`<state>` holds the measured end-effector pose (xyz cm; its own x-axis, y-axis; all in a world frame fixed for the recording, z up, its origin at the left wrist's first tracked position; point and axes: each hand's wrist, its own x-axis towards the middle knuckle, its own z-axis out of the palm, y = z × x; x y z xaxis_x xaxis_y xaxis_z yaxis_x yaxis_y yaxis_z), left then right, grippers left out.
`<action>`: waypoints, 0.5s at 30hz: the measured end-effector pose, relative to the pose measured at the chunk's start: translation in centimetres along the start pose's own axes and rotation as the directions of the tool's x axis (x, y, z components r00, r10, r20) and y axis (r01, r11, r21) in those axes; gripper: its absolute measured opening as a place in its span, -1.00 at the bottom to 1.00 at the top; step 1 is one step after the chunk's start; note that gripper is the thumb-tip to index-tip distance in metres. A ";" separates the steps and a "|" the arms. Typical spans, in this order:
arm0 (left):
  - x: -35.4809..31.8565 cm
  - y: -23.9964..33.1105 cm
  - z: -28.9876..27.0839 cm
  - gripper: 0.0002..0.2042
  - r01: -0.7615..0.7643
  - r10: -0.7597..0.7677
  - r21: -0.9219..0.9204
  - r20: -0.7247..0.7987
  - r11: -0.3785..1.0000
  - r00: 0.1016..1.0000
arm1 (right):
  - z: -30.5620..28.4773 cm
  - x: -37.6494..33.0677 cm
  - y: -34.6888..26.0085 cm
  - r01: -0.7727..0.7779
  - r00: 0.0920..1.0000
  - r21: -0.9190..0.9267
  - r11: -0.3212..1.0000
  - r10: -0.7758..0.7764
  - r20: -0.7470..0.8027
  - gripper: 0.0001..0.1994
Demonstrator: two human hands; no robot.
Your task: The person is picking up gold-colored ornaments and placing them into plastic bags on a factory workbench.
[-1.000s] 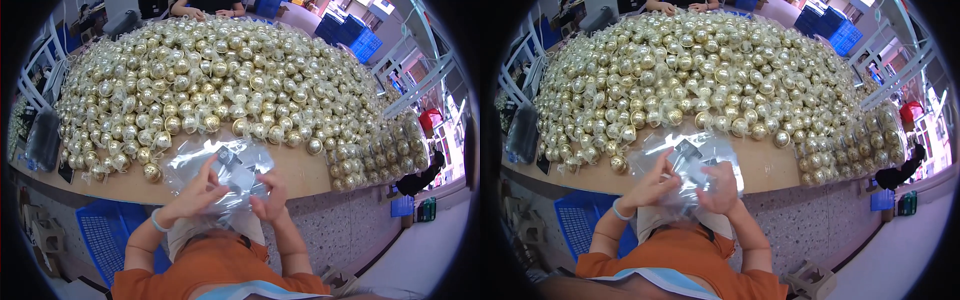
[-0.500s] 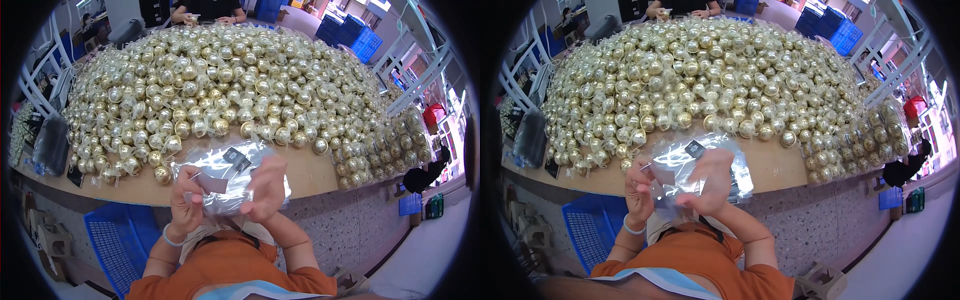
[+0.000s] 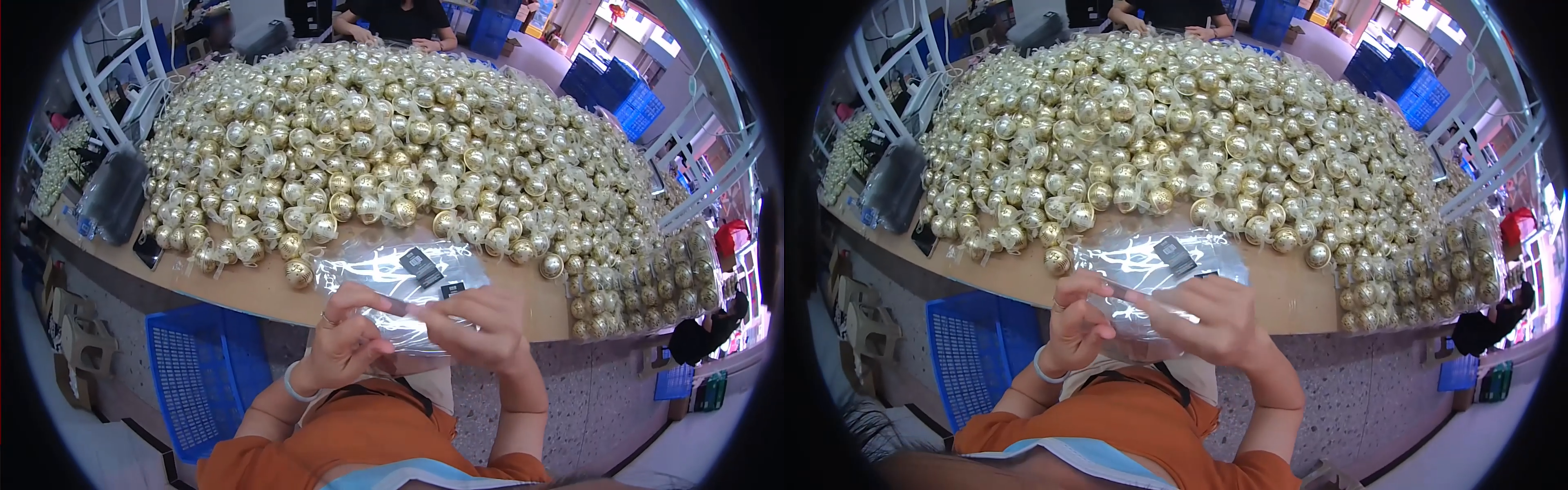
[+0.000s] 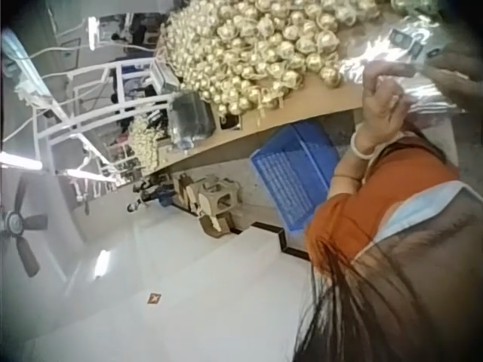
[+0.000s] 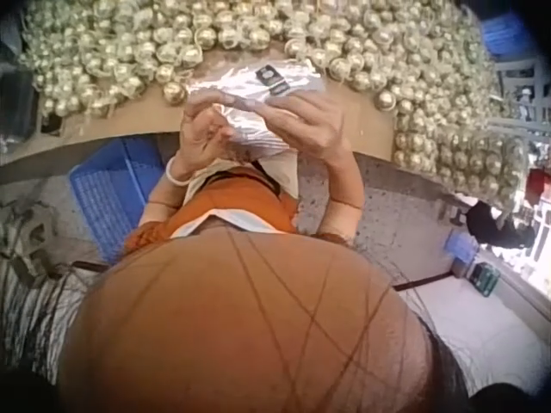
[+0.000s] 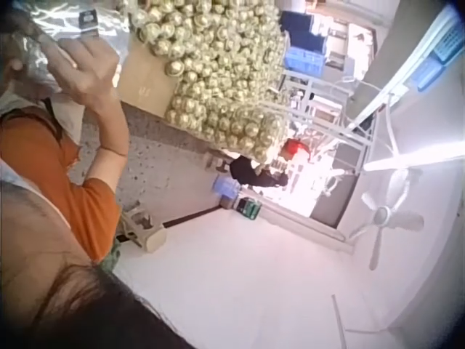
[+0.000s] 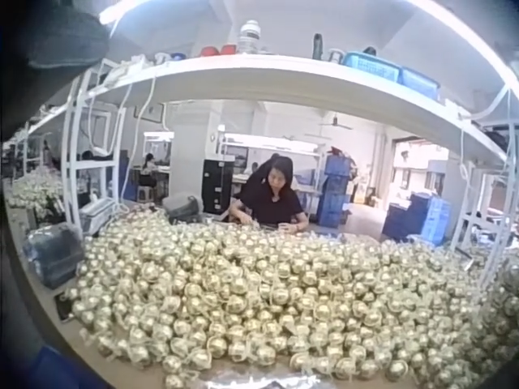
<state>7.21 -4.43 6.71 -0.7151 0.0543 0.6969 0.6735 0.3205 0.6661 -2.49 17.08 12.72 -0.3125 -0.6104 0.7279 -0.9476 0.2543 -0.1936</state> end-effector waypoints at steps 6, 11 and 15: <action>-0.2 -0.8 -0.3 -0.67 -0.300 0.297 -0.042 -0.071 0.953 0.952 | -0.6 1.7 1.6 -0.142 0.955 0.776 0.614 -0.122 0.270 -0.57; 0.0 -0.5 -1.2 -0.60 -0.217 0.217 0.039 -0.009 0.975 0.976 | -0.1 2.8 -0.1 -0.719 0.543 0.379 0.582 0.132 0.829 -0.63; -0.3 -0.7 -1.4 -0.56 -0.242 0.241 0.080 0.018 0.967 0.970 | 1.3 1.5 -0.3 -0.658 0.648 0.435 0.614 0.168 0.743 -0.71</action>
<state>7.26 -5.96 6.39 -0.5350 0.1469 0.8320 0.8090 0.3727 0.4545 -2.70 15.09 12.97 -0.4109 -0.9103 -0.0498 -0.4052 0.2312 -0.8845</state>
